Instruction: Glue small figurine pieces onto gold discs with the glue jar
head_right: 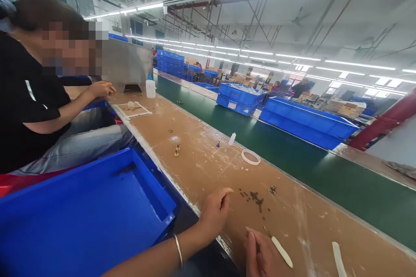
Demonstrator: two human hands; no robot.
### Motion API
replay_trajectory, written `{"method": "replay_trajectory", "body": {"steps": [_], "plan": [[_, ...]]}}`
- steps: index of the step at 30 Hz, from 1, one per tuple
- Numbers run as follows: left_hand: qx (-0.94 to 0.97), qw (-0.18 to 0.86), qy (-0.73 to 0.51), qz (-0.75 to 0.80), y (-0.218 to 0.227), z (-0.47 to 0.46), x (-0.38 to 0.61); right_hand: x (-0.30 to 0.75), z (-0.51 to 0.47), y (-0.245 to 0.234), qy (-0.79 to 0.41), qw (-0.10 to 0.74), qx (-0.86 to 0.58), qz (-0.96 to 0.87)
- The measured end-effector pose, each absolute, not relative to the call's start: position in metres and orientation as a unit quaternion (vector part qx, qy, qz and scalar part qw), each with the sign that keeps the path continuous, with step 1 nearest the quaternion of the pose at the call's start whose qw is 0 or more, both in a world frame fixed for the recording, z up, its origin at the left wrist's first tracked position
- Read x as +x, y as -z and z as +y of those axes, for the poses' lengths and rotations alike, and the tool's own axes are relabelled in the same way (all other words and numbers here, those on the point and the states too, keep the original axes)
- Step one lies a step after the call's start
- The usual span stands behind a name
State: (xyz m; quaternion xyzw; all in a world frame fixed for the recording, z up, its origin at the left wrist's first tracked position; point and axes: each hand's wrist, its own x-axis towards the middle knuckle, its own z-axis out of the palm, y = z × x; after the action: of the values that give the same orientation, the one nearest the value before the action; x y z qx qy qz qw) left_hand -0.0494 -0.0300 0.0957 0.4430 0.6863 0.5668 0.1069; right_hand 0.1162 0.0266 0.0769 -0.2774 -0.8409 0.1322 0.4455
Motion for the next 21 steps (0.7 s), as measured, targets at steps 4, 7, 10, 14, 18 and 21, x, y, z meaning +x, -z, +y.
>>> {"method": "replay_trajectory", "body": {"steps": [4, 7, 10, 14, 18, 21], "plan": [[0.457, 0.136, -0.584, 0.657, -0.096, -0.040, -0.051, 0.106, 0.012, -0.085, -0.100, 0.513, -0.226, -0.822], [0.459, 0.174, -0.596, 0.636, -0.095, -0.041, -0.056, 0.097, 0.001, -0.089, -0.064, 0.528, -0.240, -0.812], [0.451, 0.218, -0.603, 0.621, -0.089, -0.035, -0.065, 0.089, -0.002, -0.089, -0.036, 0.518, -0.269, -0.812], [0.440, 0.256, -0.610, 0.608, -0.082, -0.028, -0.076, 0.085, -0.002, -0.085, -0.026, 0.506, -0.302, -0.807], [0.431, 0.266, -0.594, 0.625, -0.076, -0.023, -0.082, 0.084, 0.000, -0.076, -0.025, 0.496, -0.324, -0.805], [0.453, 0.285, -0.582, 0.613, -0.065, -0.018, -0.081, 0.082, 0.008, -0.062, -0.002, 0.501, -0.342, -0.795]]}}
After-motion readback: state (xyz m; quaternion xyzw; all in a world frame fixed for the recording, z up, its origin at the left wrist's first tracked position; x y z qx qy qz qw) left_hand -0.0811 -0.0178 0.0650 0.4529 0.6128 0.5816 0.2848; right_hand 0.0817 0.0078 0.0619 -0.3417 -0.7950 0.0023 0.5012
